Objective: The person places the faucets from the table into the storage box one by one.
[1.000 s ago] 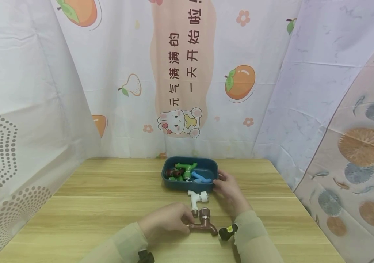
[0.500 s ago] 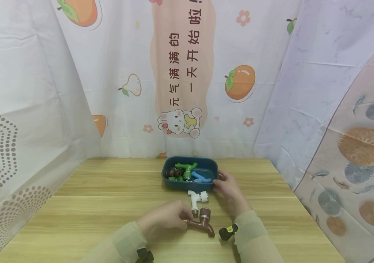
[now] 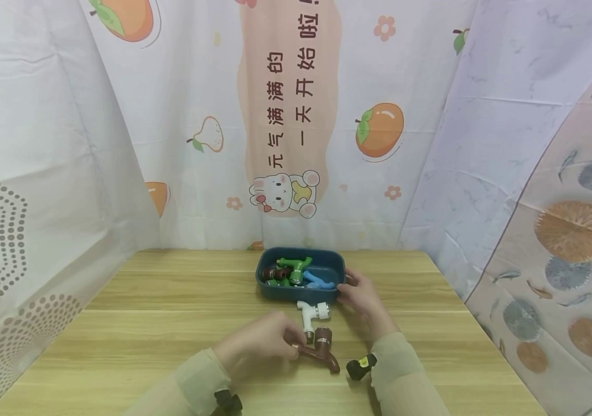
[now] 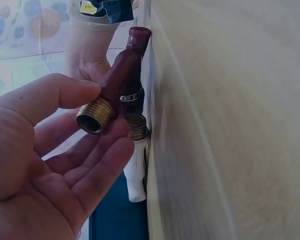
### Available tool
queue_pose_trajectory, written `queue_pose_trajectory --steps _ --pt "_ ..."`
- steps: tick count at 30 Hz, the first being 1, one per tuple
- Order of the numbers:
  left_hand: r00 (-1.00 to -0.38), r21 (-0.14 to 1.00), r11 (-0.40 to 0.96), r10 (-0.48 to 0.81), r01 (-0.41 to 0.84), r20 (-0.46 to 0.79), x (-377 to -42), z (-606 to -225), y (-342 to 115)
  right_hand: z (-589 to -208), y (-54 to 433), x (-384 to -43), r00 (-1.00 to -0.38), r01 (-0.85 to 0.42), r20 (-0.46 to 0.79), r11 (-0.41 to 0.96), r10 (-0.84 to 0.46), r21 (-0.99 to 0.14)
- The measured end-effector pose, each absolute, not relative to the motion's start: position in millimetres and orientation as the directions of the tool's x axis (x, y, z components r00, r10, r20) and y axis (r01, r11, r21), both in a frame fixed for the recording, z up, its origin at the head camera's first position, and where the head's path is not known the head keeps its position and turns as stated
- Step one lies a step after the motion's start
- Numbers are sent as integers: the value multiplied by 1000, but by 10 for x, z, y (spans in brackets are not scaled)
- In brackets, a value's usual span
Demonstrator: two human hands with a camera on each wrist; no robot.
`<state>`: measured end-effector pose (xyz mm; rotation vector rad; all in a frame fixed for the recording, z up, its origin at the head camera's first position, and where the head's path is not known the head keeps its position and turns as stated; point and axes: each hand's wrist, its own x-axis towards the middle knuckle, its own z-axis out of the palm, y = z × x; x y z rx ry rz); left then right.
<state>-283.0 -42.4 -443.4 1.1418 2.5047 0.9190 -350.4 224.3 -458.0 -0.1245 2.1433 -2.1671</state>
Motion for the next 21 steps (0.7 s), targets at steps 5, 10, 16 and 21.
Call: queue_pose_trajectory --steps 5,10,16,21 --pt "-665 650 469 743 598 75 -2849 -4430 -445 -4581 2241 -3500 -992 6 -4 -14 -126 -1000" --pt "-696 686 466 713 559 83 -2849 -4377 -473 -4581 2238 -3501 -992 4 0 -26 -130 -1000" --pt "-732 726 463 677 508 81 -2857 -4317 -535 -4563 2229 -3492 -992 18 -15 -24 -122 -1000" --pt "-750 722 475 655 503 92 -2888 -4291 -599 -4551 2238 -3493 -992 26 -24 -13 -122 -1000"
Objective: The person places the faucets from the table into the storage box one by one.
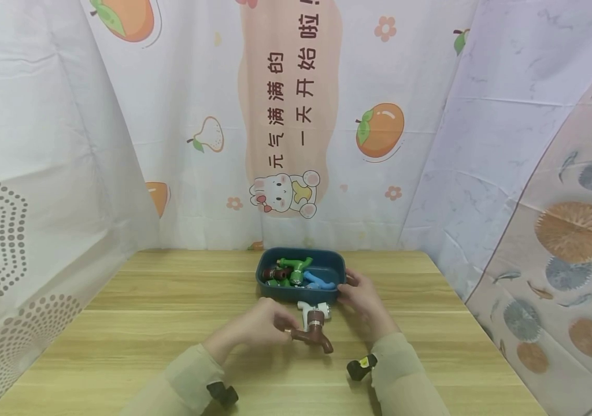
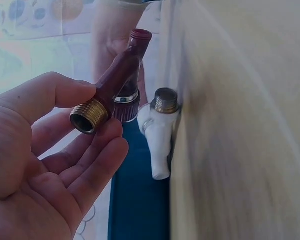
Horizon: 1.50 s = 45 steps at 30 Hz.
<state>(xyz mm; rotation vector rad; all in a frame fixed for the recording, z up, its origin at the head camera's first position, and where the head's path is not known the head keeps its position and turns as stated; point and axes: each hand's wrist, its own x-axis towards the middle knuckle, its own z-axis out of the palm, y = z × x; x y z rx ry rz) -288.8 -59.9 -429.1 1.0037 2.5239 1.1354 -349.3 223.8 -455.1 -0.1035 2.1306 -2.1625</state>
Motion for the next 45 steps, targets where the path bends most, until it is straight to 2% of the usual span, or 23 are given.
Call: queue_pose_trajectory --steps 13,29,45 --pt "-757 673 483 629 560 179 -2939 -4154 -756 -4557 2233 -3488 -992 30 -27 -26 -123 -999" --pt "-767 693 455 601 559 225 -2988 -4017 -964 -4569 2249 -3494 -992 20 -17 -24 -128 -1000" --pt "-807 713 459 532 530 258 -3012 -3992 -1053 -4572 2244 -3508 -992 30 -27 -26 -124 -999"
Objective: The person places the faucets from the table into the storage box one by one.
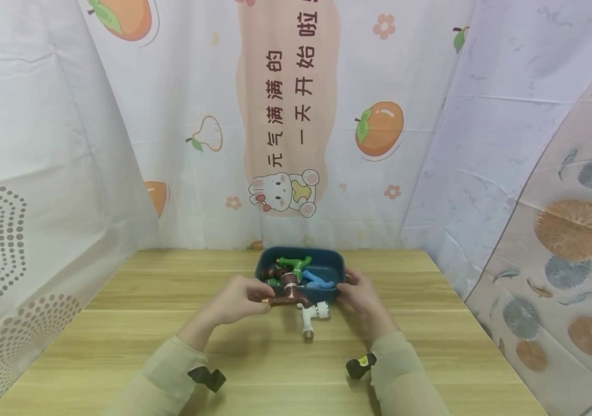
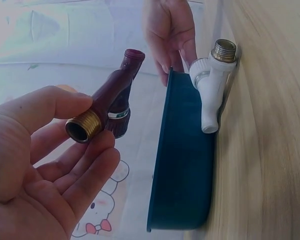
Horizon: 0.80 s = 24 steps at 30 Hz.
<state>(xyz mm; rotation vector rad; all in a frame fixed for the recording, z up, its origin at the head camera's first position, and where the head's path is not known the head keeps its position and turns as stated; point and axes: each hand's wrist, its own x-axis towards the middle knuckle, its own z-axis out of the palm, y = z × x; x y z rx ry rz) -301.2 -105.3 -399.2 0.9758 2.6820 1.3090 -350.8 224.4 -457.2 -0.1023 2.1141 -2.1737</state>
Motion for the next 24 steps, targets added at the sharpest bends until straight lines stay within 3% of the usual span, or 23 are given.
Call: queue_pose_trajectory --steps 24 --pt "-848 755 438 441 489 293 -3064 -4000 -1080 -4567 2251 -3505 -993 32 -29 -17 -115 -999"
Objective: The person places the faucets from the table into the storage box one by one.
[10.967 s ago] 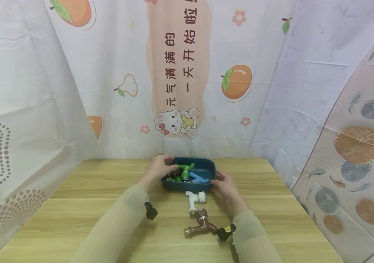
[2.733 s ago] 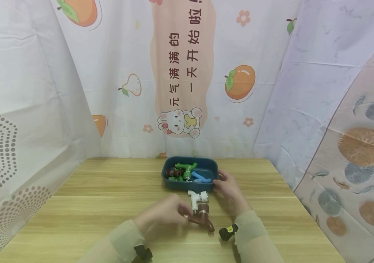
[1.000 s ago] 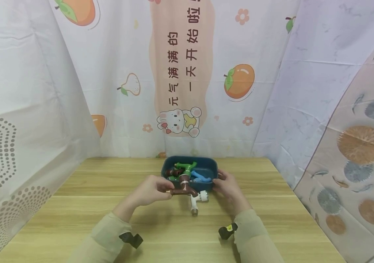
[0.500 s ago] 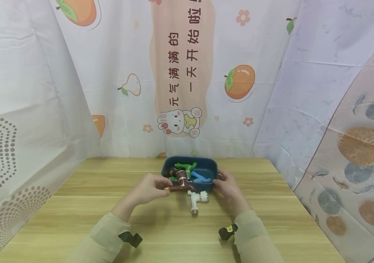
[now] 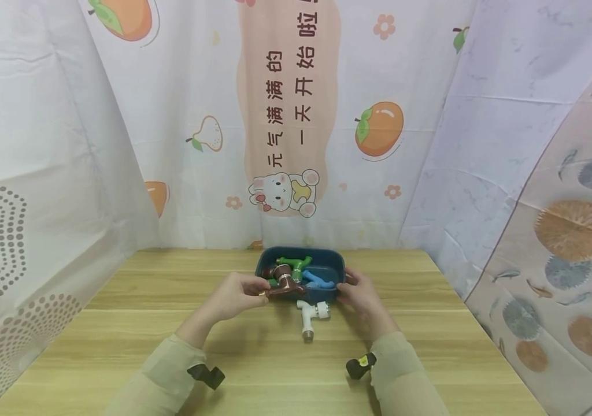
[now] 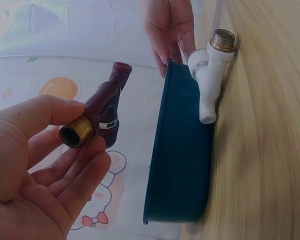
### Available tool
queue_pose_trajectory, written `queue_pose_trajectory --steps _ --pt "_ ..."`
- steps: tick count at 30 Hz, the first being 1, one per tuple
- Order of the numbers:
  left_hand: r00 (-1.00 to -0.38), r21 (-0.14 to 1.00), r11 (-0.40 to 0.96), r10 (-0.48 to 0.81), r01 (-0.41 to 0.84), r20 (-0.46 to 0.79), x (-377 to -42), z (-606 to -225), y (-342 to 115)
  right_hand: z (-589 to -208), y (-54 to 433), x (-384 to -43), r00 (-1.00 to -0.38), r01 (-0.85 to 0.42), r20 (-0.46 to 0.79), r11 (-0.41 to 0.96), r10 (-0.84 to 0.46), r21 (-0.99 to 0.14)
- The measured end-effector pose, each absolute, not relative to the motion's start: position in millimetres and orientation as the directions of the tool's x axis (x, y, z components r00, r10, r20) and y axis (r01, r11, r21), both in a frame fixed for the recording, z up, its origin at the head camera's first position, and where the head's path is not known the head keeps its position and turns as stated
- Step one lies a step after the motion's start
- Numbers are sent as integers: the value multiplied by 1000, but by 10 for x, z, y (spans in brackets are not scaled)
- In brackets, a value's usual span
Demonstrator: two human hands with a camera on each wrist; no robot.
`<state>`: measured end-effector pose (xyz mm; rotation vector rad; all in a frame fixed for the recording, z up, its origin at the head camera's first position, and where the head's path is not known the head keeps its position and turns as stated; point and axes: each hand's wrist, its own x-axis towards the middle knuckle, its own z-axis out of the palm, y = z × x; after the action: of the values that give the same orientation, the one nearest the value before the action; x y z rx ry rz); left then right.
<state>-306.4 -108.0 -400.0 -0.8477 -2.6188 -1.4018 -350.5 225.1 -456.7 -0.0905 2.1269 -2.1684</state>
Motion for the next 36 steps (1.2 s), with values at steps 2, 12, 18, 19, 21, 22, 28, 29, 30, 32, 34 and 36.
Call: queue_pose_trajectory --steps 2,12,18,19,21,22,28,29,30,32,34,36 --pt "-854 758 442 435 479 286 -3071 -3997 -1075 -4568 2251 -3504 -993 26 -24 -14 -118 -1000" --pt "-872 763 461 407 452 271 -3134 -3989 -1058 -4561 2240 -3490 -994 25 -24 -12 -109 -1000" --pt "-880 775 455 392 438 267 -3220 -3999 -1050 -4558 2231 -3489 -993 27 -25 -20 -113 -999" --pt "-884 777 458 387 432 264 -3234 -3998 -1047 -4558 2232 -3490 -994 28 -25 -19 -111 -999" --pt "-891 778 468 374 420 257 -3261 -3992 -1038 -4557 2237 -3491 -994 27 -25 -18 -110 -999" --pt "-894 777 473 368 416 255 -3279 -3992 -1035 -4557 2238 -3490 -993 27 -25 -18 -111 -999" --pt "-901 776 482 352 406 253 -3378 -3996 -1014 -4546 2251 -3488 -993 19 -17 -13 -114 -1000" --pt "-903 778 483 351 402 249 -3388 -3988 -1009 -4544 2251 -3488 -993 19 -18 -12 -113 -1000" --pt "-903 777 485 351 402 248 -3402 -3984 -1004 -4544 2252 -3490 -993 20 -19 -13 -113 -1000" --pt "-904 775 489 353 399 243 -3429 -3977 -988 -4544 2253 -3490 -993 22 -21 -13 -112 -1000" --pt "-905 770 500 353 396 236 -3459 -3968 -971 -4542 2252 -3489 -994 24 -22 -13 -110 -1000" --pt "-903 764 505 356 402 240 -3493 -3969 -951 -4548 2253 -3491 -994 25 -24 -11 -109 -1000"
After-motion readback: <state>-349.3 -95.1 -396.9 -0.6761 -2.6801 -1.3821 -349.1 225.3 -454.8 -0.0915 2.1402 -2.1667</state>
